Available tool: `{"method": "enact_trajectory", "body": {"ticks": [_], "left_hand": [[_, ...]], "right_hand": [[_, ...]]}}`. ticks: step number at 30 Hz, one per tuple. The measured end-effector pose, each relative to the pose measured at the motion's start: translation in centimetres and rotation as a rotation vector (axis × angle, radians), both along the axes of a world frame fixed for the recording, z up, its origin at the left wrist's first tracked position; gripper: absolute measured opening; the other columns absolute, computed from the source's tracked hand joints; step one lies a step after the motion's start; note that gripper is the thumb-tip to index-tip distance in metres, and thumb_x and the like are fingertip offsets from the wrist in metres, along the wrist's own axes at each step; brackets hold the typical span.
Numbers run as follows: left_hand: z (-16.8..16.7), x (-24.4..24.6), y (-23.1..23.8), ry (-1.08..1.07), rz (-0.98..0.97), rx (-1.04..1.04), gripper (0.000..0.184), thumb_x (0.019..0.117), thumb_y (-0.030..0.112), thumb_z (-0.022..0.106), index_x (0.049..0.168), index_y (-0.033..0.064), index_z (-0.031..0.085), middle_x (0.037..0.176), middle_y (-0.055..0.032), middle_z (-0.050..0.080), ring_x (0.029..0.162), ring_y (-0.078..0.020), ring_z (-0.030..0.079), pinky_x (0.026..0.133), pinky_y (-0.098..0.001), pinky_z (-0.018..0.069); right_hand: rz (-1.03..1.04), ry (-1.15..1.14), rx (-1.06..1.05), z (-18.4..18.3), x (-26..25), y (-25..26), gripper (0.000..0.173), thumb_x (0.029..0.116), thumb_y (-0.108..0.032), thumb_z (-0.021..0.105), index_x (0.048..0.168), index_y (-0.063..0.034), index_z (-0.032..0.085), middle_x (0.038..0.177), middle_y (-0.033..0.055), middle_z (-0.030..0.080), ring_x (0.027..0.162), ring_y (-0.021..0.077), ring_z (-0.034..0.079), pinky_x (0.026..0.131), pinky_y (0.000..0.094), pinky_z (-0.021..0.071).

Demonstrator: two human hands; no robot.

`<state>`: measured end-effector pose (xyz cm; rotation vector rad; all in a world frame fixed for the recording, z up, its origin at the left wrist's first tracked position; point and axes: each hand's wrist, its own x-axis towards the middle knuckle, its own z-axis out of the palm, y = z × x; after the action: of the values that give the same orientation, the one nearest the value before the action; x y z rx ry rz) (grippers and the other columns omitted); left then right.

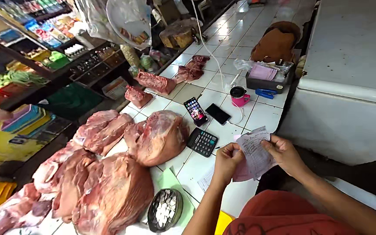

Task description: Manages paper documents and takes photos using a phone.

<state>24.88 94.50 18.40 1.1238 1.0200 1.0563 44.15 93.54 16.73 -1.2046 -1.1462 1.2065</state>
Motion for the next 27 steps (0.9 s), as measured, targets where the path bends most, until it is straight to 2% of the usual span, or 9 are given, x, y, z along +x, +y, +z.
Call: {"method": "enact_trajectory", "body": {"ticks": [6, 8, 9, 11, 13, 15, 20, 24, 27], "left_hand": [[0.5, -0.3, -0.7, -0.277, 0.205, -0.354, 0.028, 0.1035, 0.002, 0.041, 0.091, 0.0059, 0.066, 0.077, -0.0026, 0.074, 0.070, -0.0090, 0.072, 0.068, -0.0270, 0.0611], [0.1, 0.7, -0.5, -0.206, 0.344, -0.300, 0.022, 0.1036, 0.001, 0.044, 0.091, 0.0053, 0.062, 0.076, -0.0004, 0.070, 0.069, -0.0073, 0.069, 0.068, -0.0259, 0.0593], [-0.4, 1.3, -0.2, -0.137, 0.413, -0.242, 0.019, 0.1029, 0.001, 0.045, 0.091, 0.0050, 0.060, 0.074, 0.0015, 0.067, 0.067, -0.0058, 0.066, 0.067, -0.0249, 0.0579], [-1.3, 2.6, 0.6, 0.045, 0.550, -0.135, 0.013, 0.1002, -0.001, 0.047, 0.091, 0.0041, 0.055, 0.069, 0.0049, 0.058, 0.061, -0.0024, 0.059, 0.062, -0.0212, 0.0534], [-1.9, 3.8, 1.9, 0.172, 0.664, -0.085, 0.006, 0.0979, -0.001, 0.051, 0.094, 0.0015, 0.055, 0.068, 0.0040, 0.056, 0.059, -0.0016, 0.057, 0.060, -0.0201, 0.0513], [-1.9, 5.3, 3.6, 0.257, 0.740, -0.068, 0.002, 0.0962, -0.001, 0.055, 0.096, -0.0009, 0.057, 0.070, 0.0022, 0.059, 0.060, -0.0016, 0.058, 0.060, -0.0202, 0.0510], [-1.3, 9.8, 7.4, 0.593, 0.779, 0.085, 0.013, 0.0915, -0.001, 0.059, 0.101, -0.0058, 0.067, 0.088, -0.0063, 0.068, 0.075, -0.0046, 0.063, 0.071, -0.0213, 0.0528], [-2.0, 12.1, 10.0, 1.154, 0.640, 0.551, 0.013, 0.0899, -0.003, 0.064, 0.096, -0.0029, 0.076, 0.092, -0.0180, 0.073, 0.087, -0.0279, 0.072, 0.082, -0.0368, 0.0600], [-1.7, 13.4, 11.5, 1.341, 0.528, 0.653, 0.015, 0.0921, -0.003, 0.063, 0.098, 0.0003, 0.076, 0.094, -0.0181, 0.073, 0.089, -0.0318, 0.072, 0.082, -0.0377, 0.0601]], "right_hand": [[0.332, 0.602, -0.470, -0.6, -2.4, 3.6, 0.025, 0.1084, -0.010, 0.035, 0.115, -0.0072, 0.059, 0.095, 0.0036, 0.074, 0.087, 0.0125, 0.073, 0.080, 0.0317, 0.0617], [0.387, 0.800, -0.505, -1.9, -2.2, 4.2, 0.019, 0.1059, -0.016, 0.045, 0.108, -0.0113, 0.064, 0.090, 0.0036, 0.076, 0.081, 0.0114, 0.074, 0.075, 0.0300, 0.0635], [0.393, 0.910, -0.497, -2.9, -1.9, 4.4, 0.011, 0.0966, -0.016, 0.061, 0.102, -0.0123, 0.070, 0.088, 0.0047, 0.077, 0.080, 0.0121, 0.075, 0.074, 0.0306, 0.0638], [0.432, 1.038, -0.563, -4.0, -1.1, 5.5, 0.008, 0.0909, -0.014, 0.069, 0.098, -0.0124, 0.073, 0.088, 0.0071, 0.077, 0.080, 0.0146, 0.075, 0.074, 0.0330, 0.0641], [0.514, 1.003, -0.650, -4.3, 0.2, 7.4, 0.025, 0.1047, -0.016, 0.045, 0.098, -0.0125, 0.069, 0.086, 0.0071, 0.077, 0.077, 0.0149, 0.075, 0.070, 0.0334, 0.0642], [0.570, 0.904, -0.715, -4.4, 1.6, 10.0, 0.038, 0.1089, -0.017, 0.030, 0.098, -0.0117, 0.067, 0.085, 0.0067, 0.076, 0.076, 0.0151, 0.075, 0.068, 0.0336, 0.0638], [0.578, 0.427, -0.615, -5.2, 5.3, 15.6, 0.020, 0.1049, 0.003, 0.042, 0.118, -0.0025, 0.057, 0.093, 0.0041, 0.070, 0.084, 0.0114, 0.069, 0.076, 0.0304, 0.0597], [0.753, 0.279, -0.733, -5.2, 8.4, 20.6, 0.016, 0.1076, -0.004, 0.042, 0.117, -0.0048, 0.055, 0.090, 0.0032, 0.067, 0.079, 0.0120, 0.067, 0.071, 0.0311, 0.0580], [0.911, 0.281, -0.805, -4.9, 9.7, 23.8, 0.020, 0.1106, -0.012, 0.037, 0.117, -0.0094, 0.056, 0.091, 0.0017, 0.069, 0.082, 0.0122, 0.069, 0.074, 0.0319, 0.0588]]}}
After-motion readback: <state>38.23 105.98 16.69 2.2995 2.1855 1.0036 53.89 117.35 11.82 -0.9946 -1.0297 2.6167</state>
